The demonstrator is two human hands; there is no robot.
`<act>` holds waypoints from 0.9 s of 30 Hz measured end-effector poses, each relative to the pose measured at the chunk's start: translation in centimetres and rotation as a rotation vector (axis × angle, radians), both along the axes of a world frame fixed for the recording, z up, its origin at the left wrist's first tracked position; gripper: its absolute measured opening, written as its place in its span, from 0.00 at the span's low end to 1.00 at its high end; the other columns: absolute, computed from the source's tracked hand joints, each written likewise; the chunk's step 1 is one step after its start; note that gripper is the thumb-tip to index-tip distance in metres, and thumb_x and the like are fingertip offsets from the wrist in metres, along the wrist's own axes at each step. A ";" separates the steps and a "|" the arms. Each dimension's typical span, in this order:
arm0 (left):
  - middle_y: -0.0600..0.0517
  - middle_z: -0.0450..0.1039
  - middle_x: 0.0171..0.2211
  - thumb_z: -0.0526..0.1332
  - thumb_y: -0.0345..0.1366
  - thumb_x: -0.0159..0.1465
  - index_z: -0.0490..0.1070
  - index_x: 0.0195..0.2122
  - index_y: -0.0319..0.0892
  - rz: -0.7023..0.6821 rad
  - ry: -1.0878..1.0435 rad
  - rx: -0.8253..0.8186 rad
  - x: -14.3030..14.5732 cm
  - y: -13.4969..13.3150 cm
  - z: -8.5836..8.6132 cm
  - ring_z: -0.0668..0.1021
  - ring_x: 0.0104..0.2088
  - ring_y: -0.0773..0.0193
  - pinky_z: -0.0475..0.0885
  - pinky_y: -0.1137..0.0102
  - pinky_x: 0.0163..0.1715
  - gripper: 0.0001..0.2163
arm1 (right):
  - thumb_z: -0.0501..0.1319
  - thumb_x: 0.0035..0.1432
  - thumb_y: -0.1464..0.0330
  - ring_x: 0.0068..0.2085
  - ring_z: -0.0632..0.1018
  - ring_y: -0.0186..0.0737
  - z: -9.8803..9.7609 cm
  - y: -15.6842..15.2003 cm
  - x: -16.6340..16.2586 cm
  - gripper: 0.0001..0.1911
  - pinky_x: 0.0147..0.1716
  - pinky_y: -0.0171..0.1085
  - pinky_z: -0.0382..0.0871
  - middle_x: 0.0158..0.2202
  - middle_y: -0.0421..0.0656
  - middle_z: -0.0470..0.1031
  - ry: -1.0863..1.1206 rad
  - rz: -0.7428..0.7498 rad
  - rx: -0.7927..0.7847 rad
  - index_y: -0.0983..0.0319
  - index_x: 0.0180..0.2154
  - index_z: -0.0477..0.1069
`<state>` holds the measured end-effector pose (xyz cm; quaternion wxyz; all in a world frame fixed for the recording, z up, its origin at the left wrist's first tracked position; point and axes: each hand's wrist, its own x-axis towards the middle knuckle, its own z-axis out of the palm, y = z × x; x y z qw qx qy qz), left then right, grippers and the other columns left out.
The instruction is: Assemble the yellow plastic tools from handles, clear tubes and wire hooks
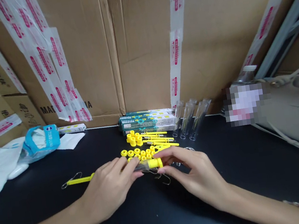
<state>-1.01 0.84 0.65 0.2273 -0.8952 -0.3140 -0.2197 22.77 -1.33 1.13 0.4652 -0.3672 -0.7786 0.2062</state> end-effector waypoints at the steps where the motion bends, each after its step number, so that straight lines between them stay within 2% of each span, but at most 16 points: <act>1: 0.50 0.74 0.31 0.43 0.40 0.75 0.67 0.45 0.41 0.013 -0.005 -0.039 -0.1 0.0 -0.1 0.80 0.28 0.57 0.72 0.65 0.25 0.15 | 0.66 0.61 0.71 0.35 0.80 0.34 -0.2 0.0 0.0 0.08 0.39 0.31 0.75 0.37 0.39 0.80 0.010 -0.009 -0.014 0.60 0.43 0.73; 4: 0.51 0.74 0.32 0.44 0.40 0.75 0.68 0.43 0.43 0.029 -0.005 -0.148 -0.1 -0.1 -0.1 0.80 0.29 0.57 0.72 0.65 0.25 0.15 | 0.65 0.61 0.69 0.36 0.81 0.36 -0.7 0.1 0.2 0.08 0.40 0.34 0.76 0.38 0.40 0.79 0.068 -0.022 -0.118 0.59 0.44 0.72; 7: 0.52 0.74 0.33 0.47 0.41 0.73 0.68 0.42 0.44 0.025 -0.033 -0.188 0.1 -0.3 0.0 0.81 0.31 0.56 0.73 0.64 0.26 0.12 | 0.63 0.62 0.69 0.40 0.81 0.38 -1.0 0.2 0.4 0.08 0.43 0.36 0.76 0.41 0.41 0.78 0.155 -0.002 -0.225 0.58 0.44 0.71; 12: 0.53 0.76 0.32 0.50 0.39 0.72 0.67 0.40 0.42 -0.005 -0.088 -0.134 0.2 -0.3 0.0 0.81 0.30 0.57 0.74 0.65 0.26 0.09 | 0.64 0.61 0.66 0.39 0.81 0.38 -1.2 0.7 0.7 0.08 0.45 0.38 0.77 0.40 0.41 0.78 0.318 0.087 -0.369 0.57 0.44 0.71; 15: 0.51 0.77 0.33 0.52 0.39 0.71 0.67 0.44 0.40 -0.056 -0.111 -0.054 0.2 -0.4 0.1 0.82 0.31 0.58 0.75 0.66 0.27 0.09 | 0.66 0.60 0.64 0.39 0.80 0.38 -1.2 0.8 0.7 0.10 0.44 0.39 0.77 0.40 0.42 0.78 0.348 0.097 -0.420 0.57 0.43 0.71; 19: 0.52 0.76 0.31 0.51 0.38 0.72 0.65 0.53 0.38 -0.122 -0.077 0.022 0.1 -0.6 0.3 0.81 0.27 0.60 0.75 0.67 0.25 0.13 | 0.67 0.59 0.63 0.40 0.80 0.39 -1.3 0.7 0.5 0.11 0.44 0.38 0.77 0.42 0.42 0.78 0.311 0.072 -0.408 0.57 0.43 0.72; 23: 0.52 0.76 0.32 0.50 0.39 0.73 0.65 0.52 0.38 -0.138 -0.041 -0.020 0.0 -0.6 0.2 0.82 0.29 0.60 0.75 0.66 0.28 0.13 | 0.65 0.62 0.61 0.42 0.80 0.41 -0.9 0.6 0.7 0.13 0.45 0.39 0.76 0.43 0.44 0.78 0.243 0.034 -0.347 0.58 0.47 0.73; 27: 0.53 0.75 0.31 0.54 0.38 0.71 0.66 0.50 0.40 -0.163 -0.006 -0.103 0.0 -0.5 0.2 0.81 0.28 0.60 0.73 0.68 0.26 0.10 | 0.57 0.68 0.63 0.44 0.78 0.41 -0.1 0.6 1.0 0.14 0.45 0.42 0.74 0.46 0.45 0.76 0.039 -0.065 -0.142 0.56 0.52 0.74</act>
